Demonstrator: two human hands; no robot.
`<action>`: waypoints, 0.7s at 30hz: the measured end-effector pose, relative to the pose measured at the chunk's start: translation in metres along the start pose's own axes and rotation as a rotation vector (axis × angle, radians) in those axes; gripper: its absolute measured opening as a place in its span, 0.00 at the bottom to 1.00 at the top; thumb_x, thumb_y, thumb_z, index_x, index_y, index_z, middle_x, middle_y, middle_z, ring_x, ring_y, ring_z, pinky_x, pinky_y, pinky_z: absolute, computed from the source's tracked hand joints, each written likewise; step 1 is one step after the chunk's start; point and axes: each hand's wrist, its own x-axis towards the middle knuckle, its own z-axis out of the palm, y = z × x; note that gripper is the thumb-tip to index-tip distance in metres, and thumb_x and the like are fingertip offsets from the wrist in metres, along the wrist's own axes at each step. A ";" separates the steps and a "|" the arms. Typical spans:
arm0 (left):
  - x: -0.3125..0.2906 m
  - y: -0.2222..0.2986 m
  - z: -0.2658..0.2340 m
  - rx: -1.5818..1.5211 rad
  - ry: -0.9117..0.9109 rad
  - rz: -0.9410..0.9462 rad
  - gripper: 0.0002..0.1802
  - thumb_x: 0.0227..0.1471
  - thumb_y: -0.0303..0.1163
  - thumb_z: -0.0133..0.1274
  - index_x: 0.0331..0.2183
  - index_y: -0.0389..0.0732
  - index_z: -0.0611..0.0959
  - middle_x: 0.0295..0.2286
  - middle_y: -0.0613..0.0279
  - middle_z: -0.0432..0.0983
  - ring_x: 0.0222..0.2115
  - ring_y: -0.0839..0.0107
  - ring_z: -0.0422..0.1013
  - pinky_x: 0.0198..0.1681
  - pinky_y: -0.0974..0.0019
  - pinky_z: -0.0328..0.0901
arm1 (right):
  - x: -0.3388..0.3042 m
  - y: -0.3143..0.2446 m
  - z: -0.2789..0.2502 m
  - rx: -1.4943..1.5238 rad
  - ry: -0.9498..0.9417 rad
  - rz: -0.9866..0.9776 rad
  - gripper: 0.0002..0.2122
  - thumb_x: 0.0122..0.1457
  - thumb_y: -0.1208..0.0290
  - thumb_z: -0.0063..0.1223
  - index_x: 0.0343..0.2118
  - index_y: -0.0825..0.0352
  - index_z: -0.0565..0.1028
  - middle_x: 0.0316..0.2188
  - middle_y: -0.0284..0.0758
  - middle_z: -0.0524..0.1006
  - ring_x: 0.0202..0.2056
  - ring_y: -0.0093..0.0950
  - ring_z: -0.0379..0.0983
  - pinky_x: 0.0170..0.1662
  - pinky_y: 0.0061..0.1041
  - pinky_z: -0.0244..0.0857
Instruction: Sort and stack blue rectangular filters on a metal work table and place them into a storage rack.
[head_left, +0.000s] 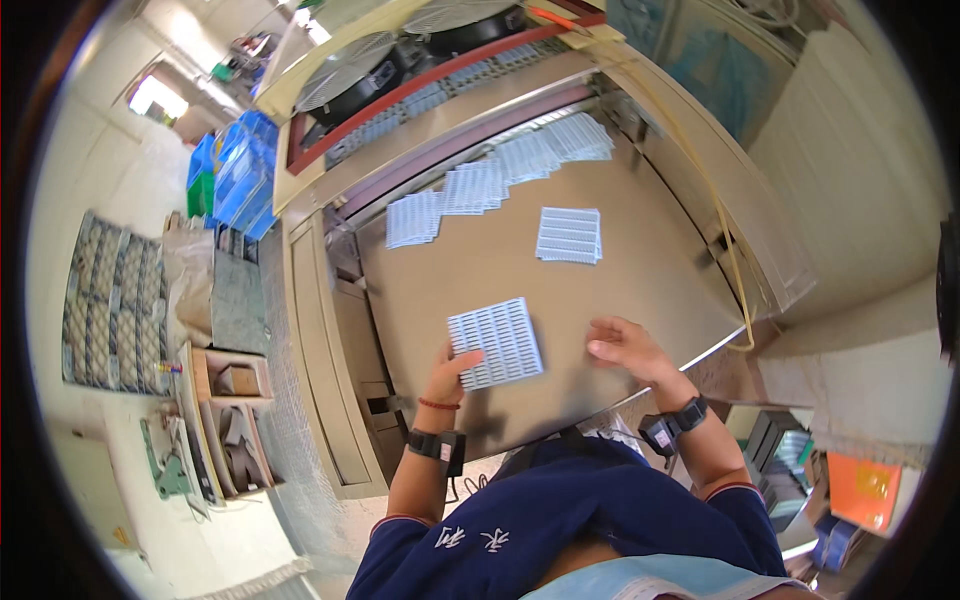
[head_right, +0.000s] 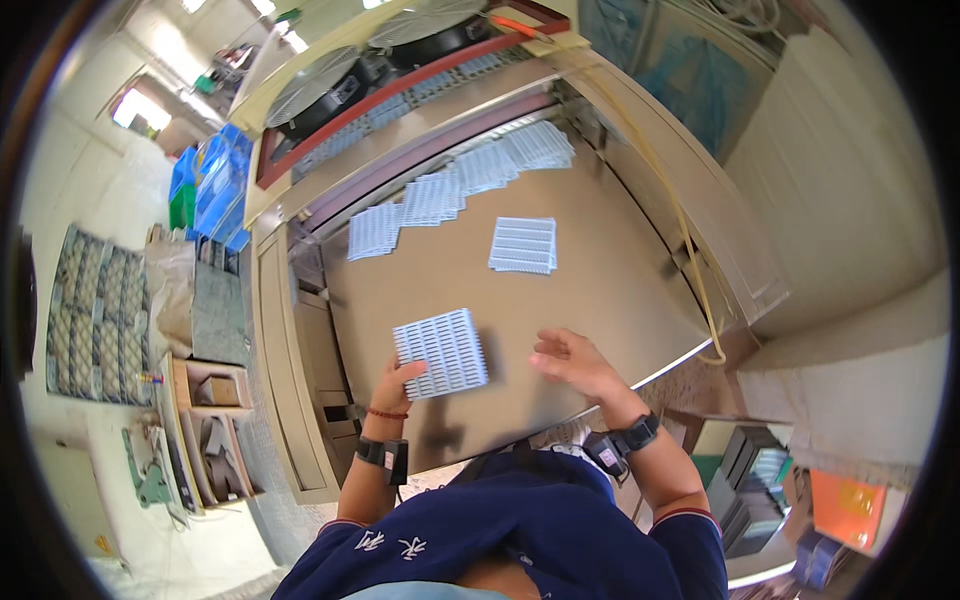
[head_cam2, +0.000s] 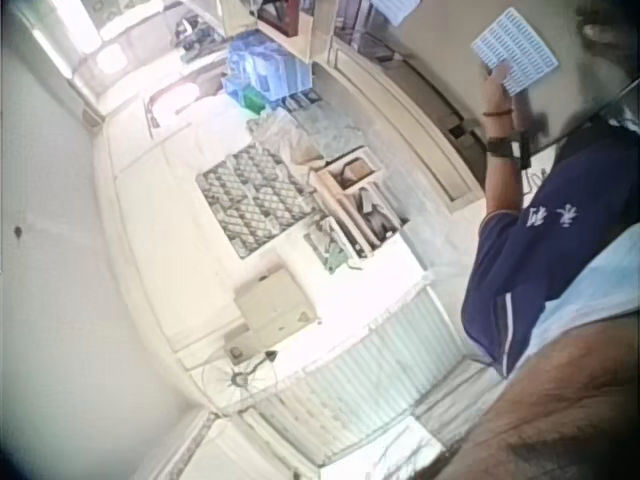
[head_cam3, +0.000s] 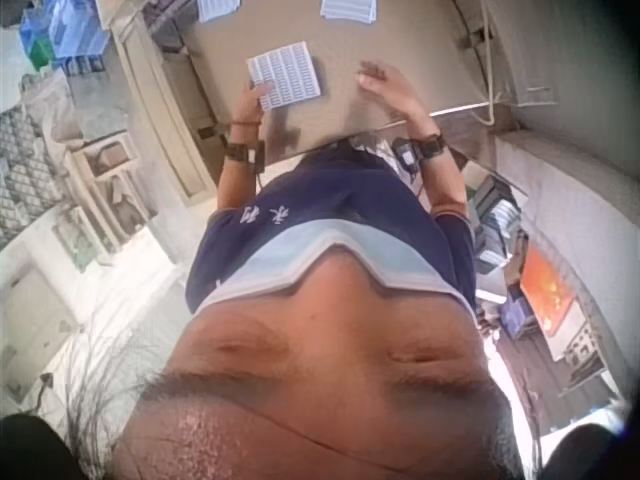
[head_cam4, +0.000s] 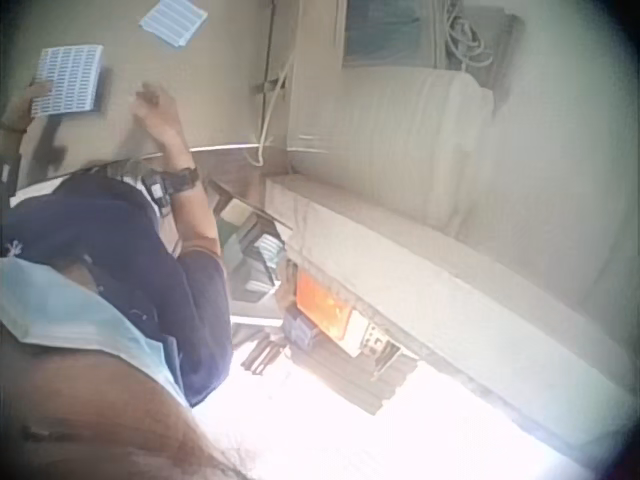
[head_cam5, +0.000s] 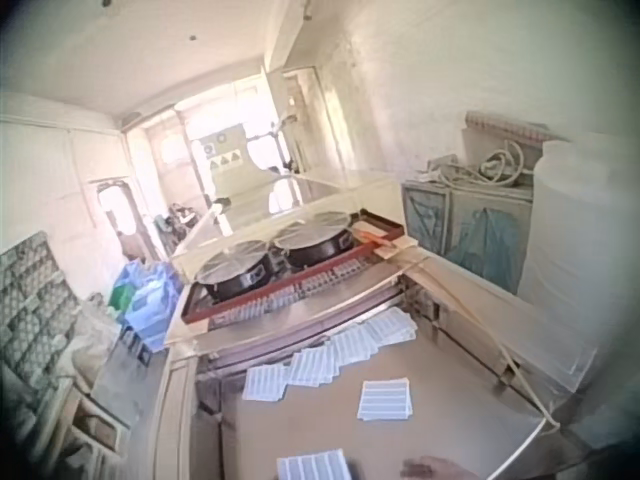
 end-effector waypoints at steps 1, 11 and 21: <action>-0.003 0.005 -0.013 -0.011 0.014 0.025 0.25 0.43 0.21 0.55 0.46 0.30 0.70 0.40 0.54 0.73 0.40 0.65 0.71 0.45 0.64 0.66 | -0.001 -0.004 -0.008 0.043 -0.029 0.044 0.31 0.48 0.62 0.62 0.51 0.75 0.62 0.44 0.44 0.71 0.44 0.33 0.69 0.44 0.26 0.67; -0.022 0.018 -0.090 -0.090 0.401 -0.009 0.23 0.43 0.24 0.56 0.43 0.26 0.72 0.38 0.51 0.74 0.37 0.62 0.73 0.42 0.63 0.68 | 0.068 -0.037 -0.080 -0.238 -0.011 0.023 0.18 0.51 0.64 0.59 0.40 0.70 0.72 0.31 0.32 0.74 0.31 0.20 0.70 0.31 0.19 0.67; -0.032 0.030 -0.091 0.023 0.487 -0.049 0.22 0.44 0.23 0.56 0.41 0.21 0.71 0.38 0.48 0.73 0.37 0.62 0.72 0.42 0.64 0.67 | 0.148 -0.047 -0.091 -0.551 0.136 -0.057 0.14 0.49 0.66 0.60 0.34 0.71 0.76 0.27 0.35 0.76 0.28 0.21 0.72 0.29 0.19 0.66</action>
